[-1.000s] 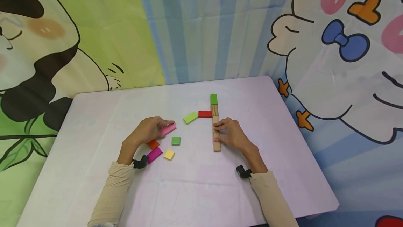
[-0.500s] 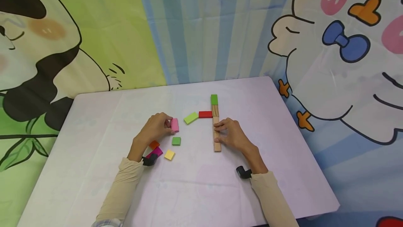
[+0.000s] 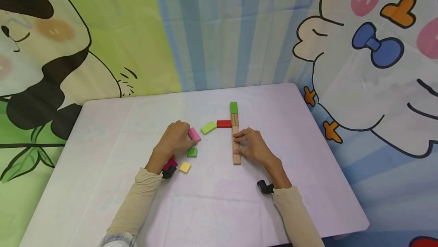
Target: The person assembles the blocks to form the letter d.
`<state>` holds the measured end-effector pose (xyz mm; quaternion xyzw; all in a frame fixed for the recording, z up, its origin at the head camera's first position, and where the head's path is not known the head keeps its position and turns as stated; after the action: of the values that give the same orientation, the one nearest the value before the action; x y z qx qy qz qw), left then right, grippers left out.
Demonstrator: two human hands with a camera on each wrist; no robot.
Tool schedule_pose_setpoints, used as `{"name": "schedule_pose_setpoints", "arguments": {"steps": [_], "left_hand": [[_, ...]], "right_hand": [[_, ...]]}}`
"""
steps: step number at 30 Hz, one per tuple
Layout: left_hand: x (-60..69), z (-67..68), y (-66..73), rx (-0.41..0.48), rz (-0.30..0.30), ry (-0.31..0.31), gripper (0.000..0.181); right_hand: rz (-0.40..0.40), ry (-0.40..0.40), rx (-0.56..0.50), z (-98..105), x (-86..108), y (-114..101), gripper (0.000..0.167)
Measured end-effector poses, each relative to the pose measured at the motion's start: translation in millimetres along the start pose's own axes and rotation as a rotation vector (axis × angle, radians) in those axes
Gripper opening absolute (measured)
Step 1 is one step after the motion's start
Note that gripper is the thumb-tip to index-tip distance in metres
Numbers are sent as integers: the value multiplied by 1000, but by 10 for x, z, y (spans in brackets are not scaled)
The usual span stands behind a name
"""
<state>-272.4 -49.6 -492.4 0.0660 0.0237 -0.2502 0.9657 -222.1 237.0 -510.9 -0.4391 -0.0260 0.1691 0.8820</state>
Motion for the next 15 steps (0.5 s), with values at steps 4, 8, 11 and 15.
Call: {"name": "schedule_pose_setpoints", "arguments": {"steps": [4,8,11,15], "left_hand": [[4,-22,91,-26,-31,6,44],[55,-46,234,-63,-39,-7,45],[130,-66,350,-91,-47,-14,45],[284,-70,439,-131,-64,-22,46]], "right_hand": [[-1,-6,-6,-6,0,17,44],[1,-5,1,-12,-5,17,45],[-5,-5,7,-16,-9,22,44],[-1,-6,9,-12,-14,26,45]]}}
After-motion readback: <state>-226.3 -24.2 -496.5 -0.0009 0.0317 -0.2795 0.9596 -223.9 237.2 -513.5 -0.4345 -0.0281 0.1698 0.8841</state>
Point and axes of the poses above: each hand's wrist, its own x-axis away from the middle knuckle, its own z-axis out of the back of the hand, y = z × x, the point moved 5 cm from there along -x, towards the middle knuckle, and after that the axes turned 7 degrees about -x, right-handed, at the moved point
